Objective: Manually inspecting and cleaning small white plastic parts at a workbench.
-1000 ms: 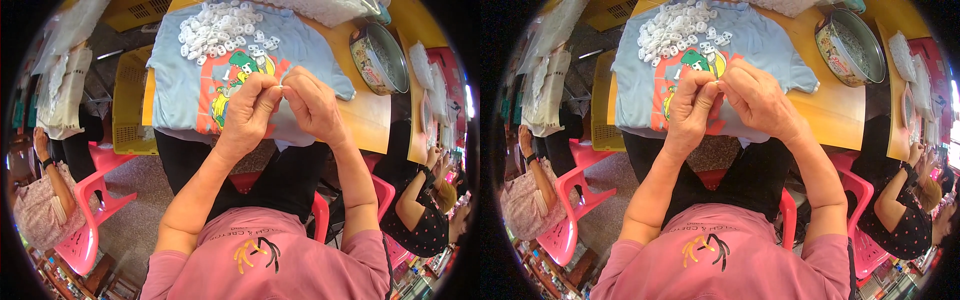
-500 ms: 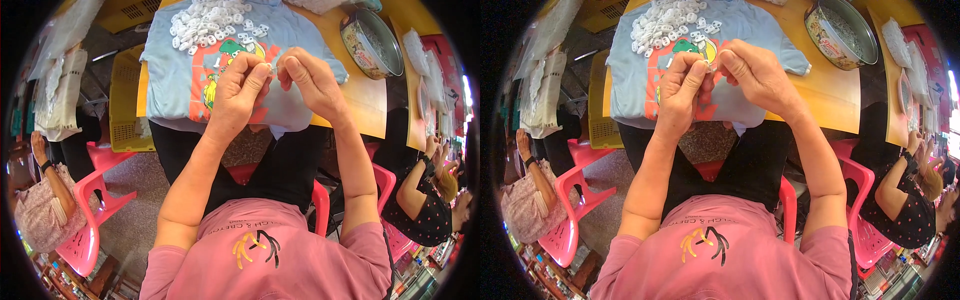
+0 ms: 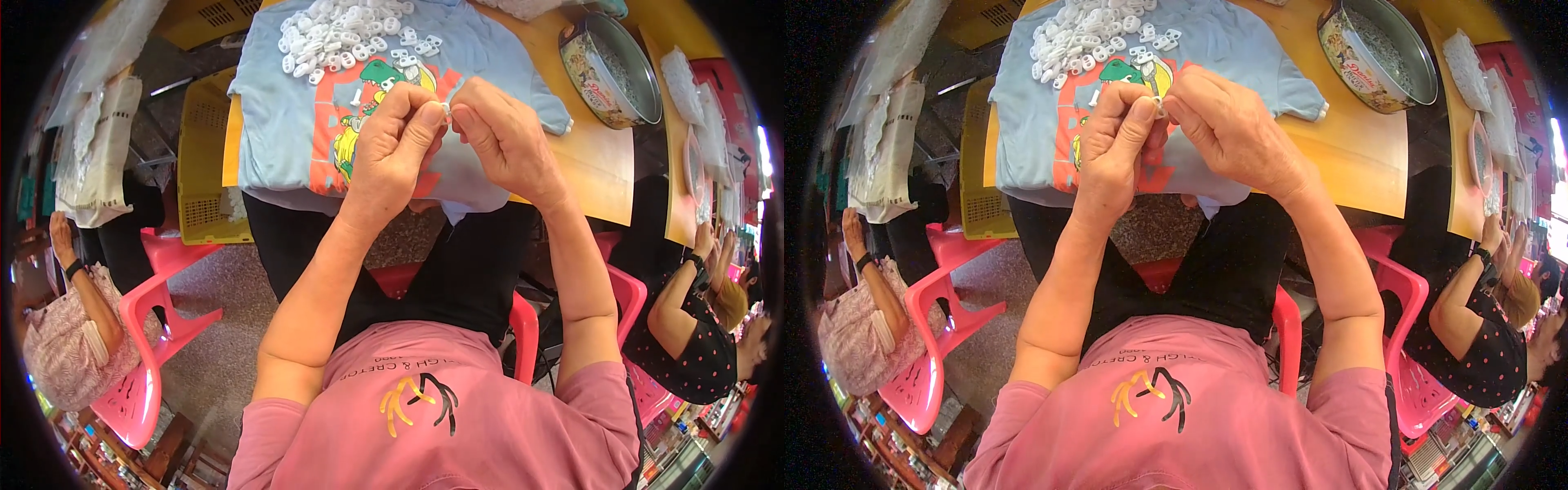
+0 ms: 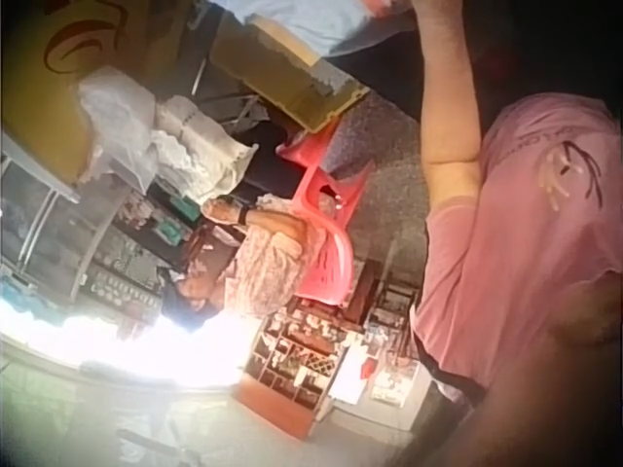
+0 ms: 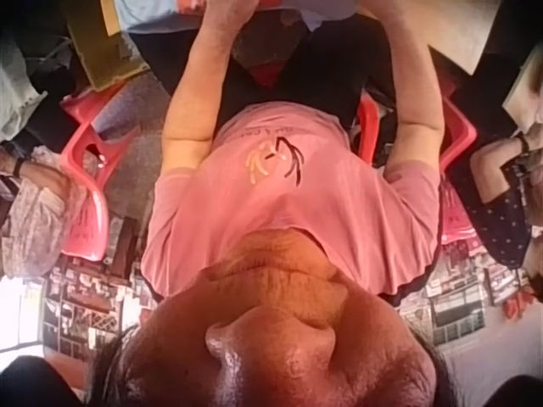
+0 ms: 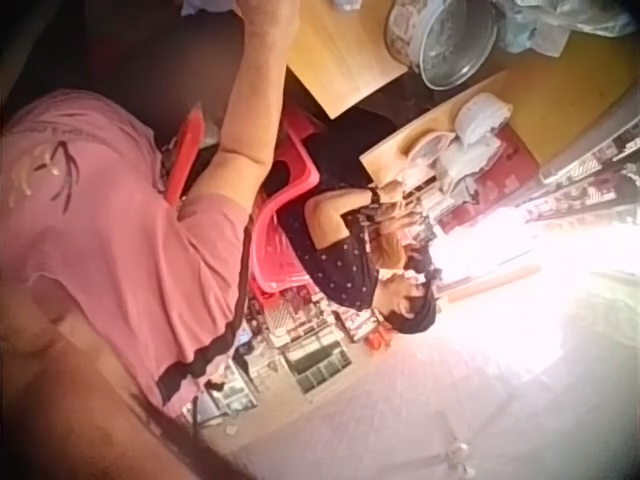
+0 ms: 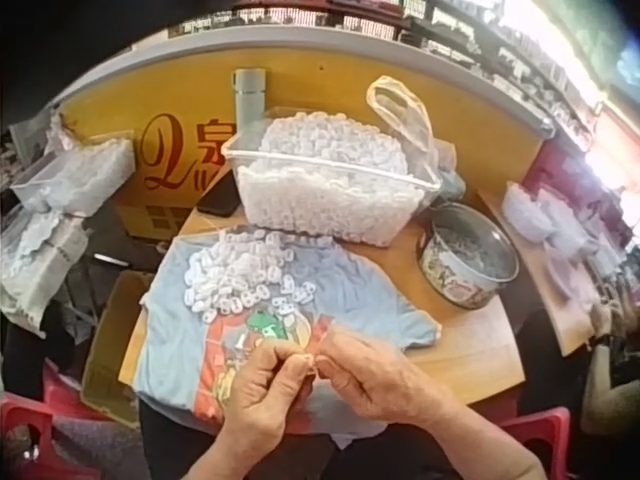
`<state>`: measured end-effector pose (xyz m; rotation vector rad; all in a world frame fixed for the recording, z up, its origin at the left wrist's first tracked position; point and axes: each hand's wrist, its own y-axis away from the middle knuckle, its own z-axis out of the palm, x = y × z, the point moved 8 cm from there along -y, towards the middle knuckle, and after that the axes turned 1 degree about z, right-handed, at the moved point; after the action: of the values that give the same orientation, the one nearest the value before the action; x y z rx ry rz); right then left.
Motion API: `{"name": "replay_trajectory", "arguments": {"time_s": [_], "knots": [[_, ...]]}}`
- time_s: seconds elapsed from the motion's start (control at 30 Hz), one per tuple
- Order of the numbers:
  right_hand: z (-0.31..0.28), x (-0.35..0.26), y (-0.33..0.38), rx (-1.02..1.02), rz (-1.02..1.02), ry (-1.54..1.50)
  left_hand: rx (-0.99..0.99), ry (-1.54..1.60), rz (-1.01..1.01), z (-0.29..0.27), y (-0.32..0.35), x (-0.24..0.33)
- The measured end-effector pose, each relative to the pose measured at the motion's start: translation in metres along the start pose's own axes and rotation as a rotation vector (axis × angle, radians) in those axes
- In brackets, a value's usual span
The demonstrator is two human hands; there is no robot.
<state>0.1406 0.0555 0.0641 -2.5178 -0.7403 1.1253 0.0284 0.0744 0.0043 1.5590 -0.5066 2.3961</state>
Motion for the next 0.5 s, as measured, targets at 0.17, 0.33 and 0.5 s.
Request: {"name": "replay_trajectory", "arguments": {"time_s": [0.17,0.33,0.5], "knots": [[0.004,-0.005,-0.001,0.020,-0.057,0.016,0.028,-0.053,0.064,0.001,0.002,0.005],[0.011,-0.004,0.001,0.045,-0.044,0.010,0.064,-0.068,0.087,-0.002,0.005,0.004],[0.017,0.004,-0.010,-0.013,0.094,-0.107,0.068,0.016,0.067,-0.005,0.002,0.003]]}}
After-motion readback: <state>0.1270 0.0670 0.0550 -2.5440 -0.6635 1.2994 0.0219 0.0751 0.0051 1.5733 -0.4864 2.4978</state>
